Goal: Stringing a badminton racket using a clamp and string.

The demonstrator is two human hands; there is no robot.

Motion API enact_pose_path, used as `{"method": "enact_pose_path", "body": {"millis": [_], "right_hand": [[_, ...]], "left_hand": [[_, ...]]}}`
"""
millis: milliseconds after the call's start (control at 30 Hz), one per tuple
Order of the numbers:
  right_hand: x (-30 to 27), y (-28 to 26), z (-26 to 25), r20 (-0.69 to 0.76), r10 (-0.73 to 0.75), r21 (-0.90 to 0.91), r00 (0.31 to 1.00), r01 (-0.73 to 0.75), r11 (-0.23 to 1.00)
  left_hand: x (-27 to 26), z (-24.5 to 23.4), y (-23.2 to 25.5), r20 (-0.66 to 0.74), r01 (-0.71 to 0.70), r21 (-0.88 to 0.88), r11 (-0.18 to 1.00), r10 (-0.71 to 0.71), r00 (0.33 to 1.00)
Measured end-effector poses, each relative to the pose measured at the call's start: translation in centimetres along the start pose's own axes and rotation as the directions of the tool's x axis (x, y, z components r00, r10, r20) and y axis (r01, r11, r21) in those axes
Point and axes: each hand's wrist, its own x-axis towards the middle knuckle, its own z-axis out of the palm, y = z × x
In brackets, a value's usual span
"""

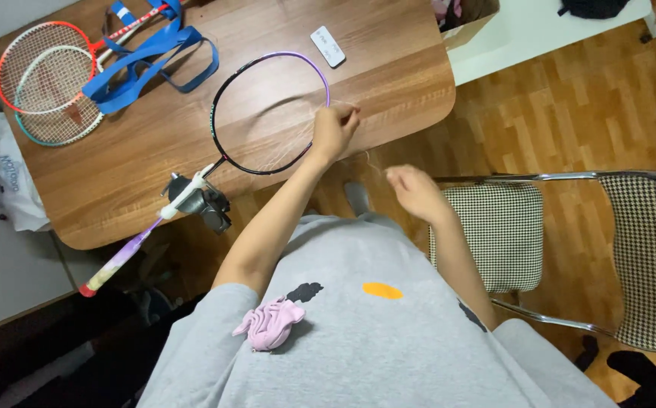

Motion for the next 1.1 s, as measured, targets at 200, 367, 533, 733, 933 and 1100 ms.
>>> {"method": "enact_pose_path", "body": {"millis": [200,367,533,733,933,1100], "right_hand": [[9.0,-0.7,0.8,-0.245,0.037,0.124,0.969,-0.007,0.992],[16.4,6.2,1.4,0.037,0.183,0.1,0.982,-0.186,0.977],[11.8,2.8,-3.1,-0.019,0.292,0.713,0.956,-0.192,0.675],[3.6,20.4,-11.6,-0.269,0.395,0.831,0.878,0.419,-0.366],[-0.5,28.5,-13.0,-0.661,0.546,0.696,0.515,0.149,0.702],[4.9,20.2,-6.5,-0.461,0.376,-0.105,0.804,-0.47,0.876]], "left_hand": [[-2.6,4.1,-1.8,0.568,-0.193,0.172,0.966,0.063,0.821],[-5.3,6.2,1.1,0.486,-0.264,-0.18,0.948,0.319,0.814],[-5.6,2.0,2.8,0.814,-0.265,0.267,0.927,-0.07,0.576],[-10.7,-3.9,-3.8,0.578,0.139,-0.032,0.99,-0.095,0.81],[-18.3,-8.7,-10.6,0.224,0.796,-0.367,0.481,-0.785,0.578],[-17.5,-13.1,-8.3,-0.021,0.538,-0.738,0.408,-0.81,0.586]]}}
